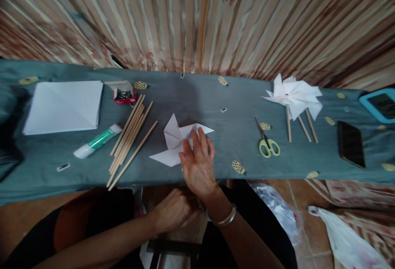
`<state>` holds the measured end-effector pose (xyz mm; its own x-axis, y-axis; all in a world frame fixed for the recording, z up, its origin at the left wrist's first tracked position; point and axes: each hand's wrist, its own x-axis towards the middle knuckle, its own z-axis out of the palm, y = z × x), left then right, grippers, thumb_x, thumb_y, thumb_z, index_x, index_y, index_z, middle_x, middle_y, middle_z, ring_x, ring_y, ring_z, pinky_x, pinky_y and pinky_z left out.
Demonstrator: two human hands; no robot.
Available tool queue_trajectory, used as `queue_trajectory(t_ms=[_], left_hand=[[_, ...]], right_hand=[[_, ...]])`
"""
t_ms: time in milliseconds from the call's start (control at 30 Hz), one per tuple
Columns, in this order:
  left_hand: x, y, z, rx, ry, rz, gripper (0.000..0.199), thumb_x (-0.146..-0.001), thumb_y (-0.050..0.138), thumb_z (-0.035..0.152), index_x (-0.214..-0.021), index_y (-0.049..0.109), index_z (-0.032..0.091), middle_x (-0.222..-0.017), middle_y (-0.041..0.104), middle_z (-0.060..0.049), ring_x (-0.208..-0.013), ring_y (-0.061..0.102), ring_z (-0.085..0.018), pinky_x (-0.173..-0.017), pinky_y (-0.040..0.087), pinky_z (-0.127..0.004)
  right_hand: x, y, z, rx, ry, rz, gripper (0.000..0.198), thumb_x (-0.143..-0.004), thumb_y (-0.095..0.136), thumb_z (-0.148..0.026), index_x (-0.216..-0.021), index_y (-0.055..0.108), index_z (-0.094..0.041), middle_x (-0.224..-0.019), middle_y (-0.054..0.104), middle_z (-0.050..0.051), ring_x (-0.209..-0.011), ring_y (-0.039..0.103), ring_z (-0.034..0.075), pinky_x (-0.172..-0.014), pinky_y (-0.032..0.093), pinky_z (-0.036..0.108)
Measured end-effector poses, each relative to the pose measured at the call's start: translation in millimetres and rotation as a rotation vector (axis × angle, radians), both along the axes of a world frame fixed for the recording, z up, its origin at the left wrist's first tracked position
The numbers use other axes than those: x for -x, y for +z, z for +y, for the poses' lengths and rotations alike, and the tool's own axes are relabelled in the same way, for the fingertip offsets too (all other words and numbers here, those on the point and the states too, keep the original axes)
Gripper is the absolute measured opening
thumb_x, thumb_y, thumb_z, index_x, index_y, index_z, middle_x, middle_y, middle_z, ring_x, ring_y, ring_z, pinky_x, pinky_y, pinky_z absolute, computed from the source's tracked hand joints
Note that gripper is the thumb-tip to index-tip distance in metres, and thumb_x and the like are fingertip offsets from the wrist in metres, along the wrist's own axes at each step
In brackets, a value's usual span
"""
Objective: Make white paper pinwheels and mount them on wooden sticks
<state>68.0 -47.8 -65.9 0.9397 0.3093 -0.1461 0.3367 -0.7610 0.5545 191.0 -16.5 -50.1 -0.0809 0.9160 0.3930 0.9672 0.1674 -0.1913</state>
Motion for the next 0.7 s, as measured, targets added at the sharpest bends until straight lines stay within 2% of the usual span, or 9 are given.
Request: queue_trajectory(t_ms=[233,400,567,700], left_hand=[[3.5,-0.8,2.8,-0.006,0.016,0.019,0.027,-0.092,0.053,0.029,-0.076,0.069,0.014,-0.074,0.071,-0.005,-0.069,0.067,-0.019,-0.064,0.046,-0.031],[2.1,0.9,3.7,0.006,0.031,-0.038,0.026,-0.091,0.054,0.028,-0.075,0.069,0.015,-0.074,0.071,-0.005,-0.069,0.067,-0.020,-0.063,0.046,-0.031],[1.0,2.4,6.1,0.007,0.026,-0.042,0.021,-0.089,0.057,0.023,-0.074,0.069,0.013,-0.072,0.072,-0.006,-0.066,0.067,-0.020,-0.061,0.046,-0.030],[2.9,3.0,4.3,0.010,0.020,-0.064,0.024,-0.090,0.055,0.023,-0.073,0.069,0.013,-0.075,0.072,-0.006,-0.070,0.068,-0.020,-0.064,0.047,-0.030]], right_hand=[[-1.6,-0.5,1.0,-0.018,0.008,-0.002,0.035,-0.096,0.045,-0.035,-0.124,0.059,-0.019,-0.141,0.051,0.014,-0.146,0.022,0.027,-0.111,0.026,0.049],[-0.2,1.0,1.3,-0.002,0.010,0.007,0.038,-0.095,0.047,-0.041,-0.125,0.058,-0.019,-0.141,0.051,0.015,-0.146,0.024,0.029,-0.110,0.028,0.051],[-1.8,2.8,-0.9,0.006,-0.012,0.088,0.037,-0.097,0.043,-0.038,-0.128,0.057,-0.023,-0.147,0.045,0.013,-0.146,0.023,0.030,-0.109,0.030,0.054],[-6.7,7.5,-3.0,0.052,-0.019,0.161,0.038,-0.099,0.038,-0.035,-0.124,0.061,-0.020,-0.151,0.039,0.014,-0.146,0.022,0.032,-0.108,0.033,0.056]])
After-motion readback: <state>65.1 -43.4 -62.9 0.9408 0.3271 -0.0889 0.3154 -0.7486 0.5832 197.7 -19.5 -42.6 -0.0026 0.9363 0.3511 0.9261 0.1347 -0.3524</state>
